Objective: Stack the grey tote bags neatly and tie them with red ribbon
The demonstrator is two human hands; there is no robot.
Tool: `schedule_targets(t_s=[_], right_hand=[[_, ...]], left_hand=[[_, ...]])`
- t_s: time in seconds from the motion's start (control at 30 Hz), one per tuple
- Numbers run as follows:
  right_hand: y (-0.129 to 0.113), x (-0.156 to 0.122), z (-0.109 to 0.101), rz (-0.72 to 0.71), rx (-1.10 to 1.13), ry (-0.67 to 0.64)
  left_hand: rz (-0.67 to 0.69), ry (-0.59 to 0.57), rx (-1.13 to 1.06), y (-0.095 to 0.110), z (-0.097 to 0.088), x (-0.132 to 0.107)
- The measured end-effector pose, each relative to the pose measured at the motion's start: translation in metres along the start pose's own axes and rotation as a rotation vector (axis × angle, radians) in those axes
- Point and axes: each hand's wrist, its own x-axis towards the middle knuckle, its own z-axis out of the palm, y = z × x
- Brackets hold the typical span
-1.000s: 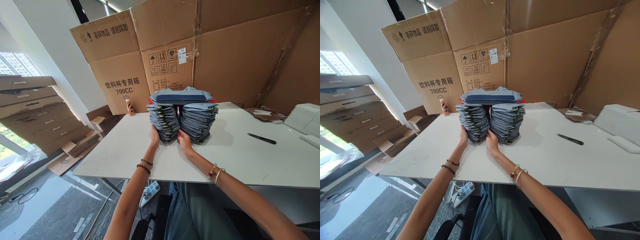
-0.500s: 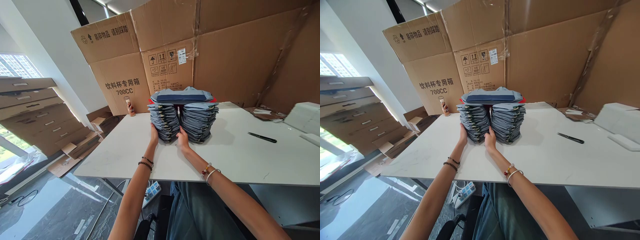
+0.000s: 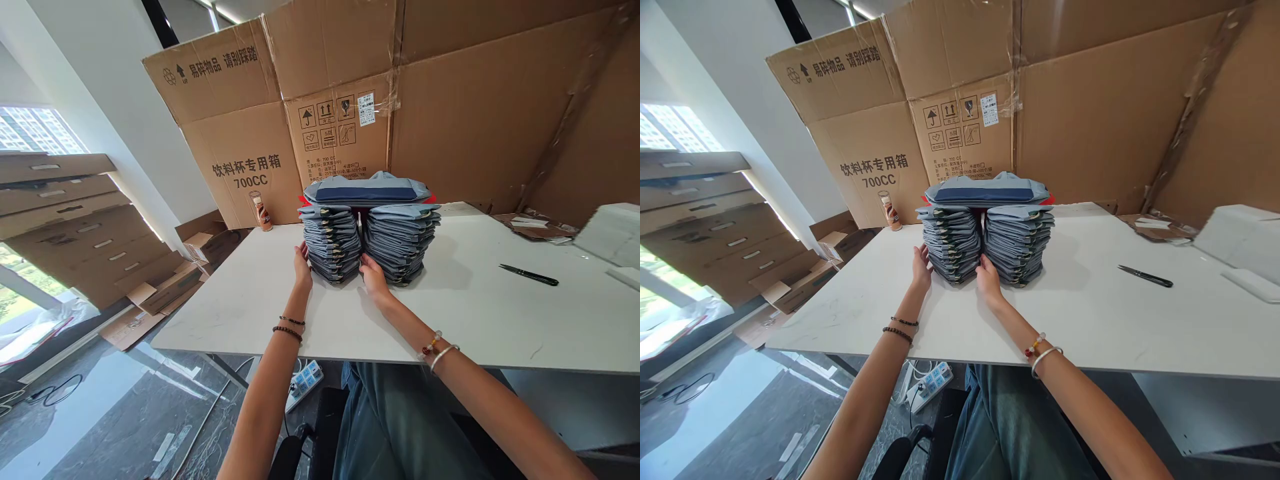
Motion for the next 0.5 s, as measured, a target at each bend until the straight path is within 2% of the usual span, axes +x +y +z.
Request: schedule_targets(t_s=[0.13, 0.23, 0.33, 0.5], right_hand=[[-0.012, -0.034, -0.014, 0.008, -0.209, -0.083], [-0.029, -0.058, -0.020, -0.158, -0.500, -0.274], [-0.044, -0.070, -0.021, -0.336, -0.874, -0.400], [-0.052, -0.070, -0.019, -0.409, -1.084, -0.439]], left_hand=[[-0.047, 0.086, 0.045, 0.002, -0.015, -0.004], [-0.026, 0.105, 0.113, 0.003, -0.022, -0.014], [0.026, 0.058, 0.206, 0.002, -0.024, -0.034], [0.208, -0.044, 0.358, -0.002, -0.022, -0.066]])
